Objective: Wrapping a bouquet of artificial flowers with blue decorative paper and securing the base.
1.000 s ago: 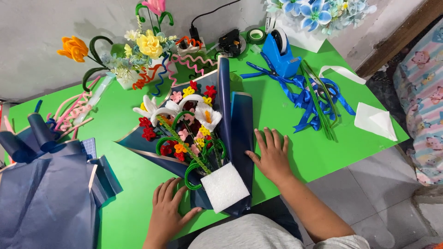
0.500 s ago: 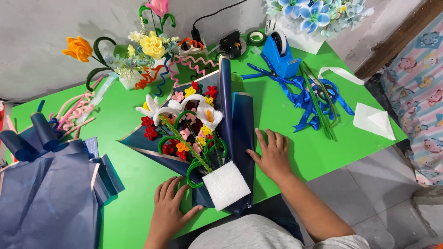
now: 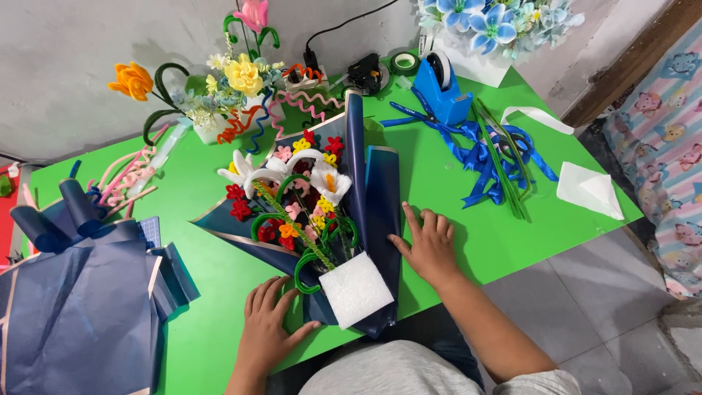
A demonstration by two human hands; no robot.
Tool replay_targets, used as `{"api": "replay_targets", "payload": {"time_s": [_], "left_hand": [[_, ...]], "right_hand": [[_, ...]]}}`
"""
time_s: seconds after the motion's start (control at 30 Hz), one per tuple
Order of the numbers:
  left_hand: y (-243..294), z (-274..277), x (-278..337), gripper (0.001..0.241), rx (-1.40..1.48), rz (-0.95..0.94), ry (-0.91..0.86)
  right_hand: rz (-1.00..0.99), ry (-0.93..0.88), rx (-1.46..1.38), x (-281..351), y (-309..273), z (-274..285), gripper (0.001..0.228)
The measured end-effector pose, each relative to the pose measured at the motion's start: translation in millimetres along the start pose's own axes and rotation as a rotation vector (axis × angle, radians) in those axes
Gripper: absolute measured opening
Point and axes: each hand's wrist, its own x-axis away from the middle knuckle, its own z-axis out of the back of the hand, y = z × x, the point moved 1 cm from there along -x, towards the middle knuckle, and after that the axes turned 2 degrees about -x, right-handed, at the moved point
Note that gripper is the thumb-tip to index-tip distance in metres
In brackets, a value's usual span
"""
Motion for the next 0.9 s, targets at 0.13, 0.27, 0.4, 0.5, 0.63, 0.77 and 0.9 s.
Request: {"api": "replay_targets", "payload": {"time_s": [0.13,0.27,0.4,0.5,0.63,0.77,0.9], "left_hand": [[1,0,2,0.068,0.002,-0.002,0.023],[-1,-1,3,0.076,0.011,-0.023,0.040],[-3,-3,3,0.078,0.010,0.033,0.088],[-7,-8,6,0.078,-0.038,0.140,0.183],[-10,-12,3,0.074,-0.104,0.256,0.191],[-12,-13,3,0.072,-0.146,0.249,0.163],[-12,-12,3,0.074,-0.139,0.234,0.156]], "right_hand": [[0.022,0.038,0.024,1,0,4,0.080],[0.030,0.074,-0.013,1,1,1,0.080],[0.049,0.124,-0.044,0,2,0,0.079],[0.029,0.063,-0.085,0,2,0,0.080],[0.044,0.035,-0.089,-2,2,-3,0.081],[0.050,0.053,-0.122,-2,1,2,0.077],[0.046,0.081,-0.102,-2,2,-2,0.076]]}}
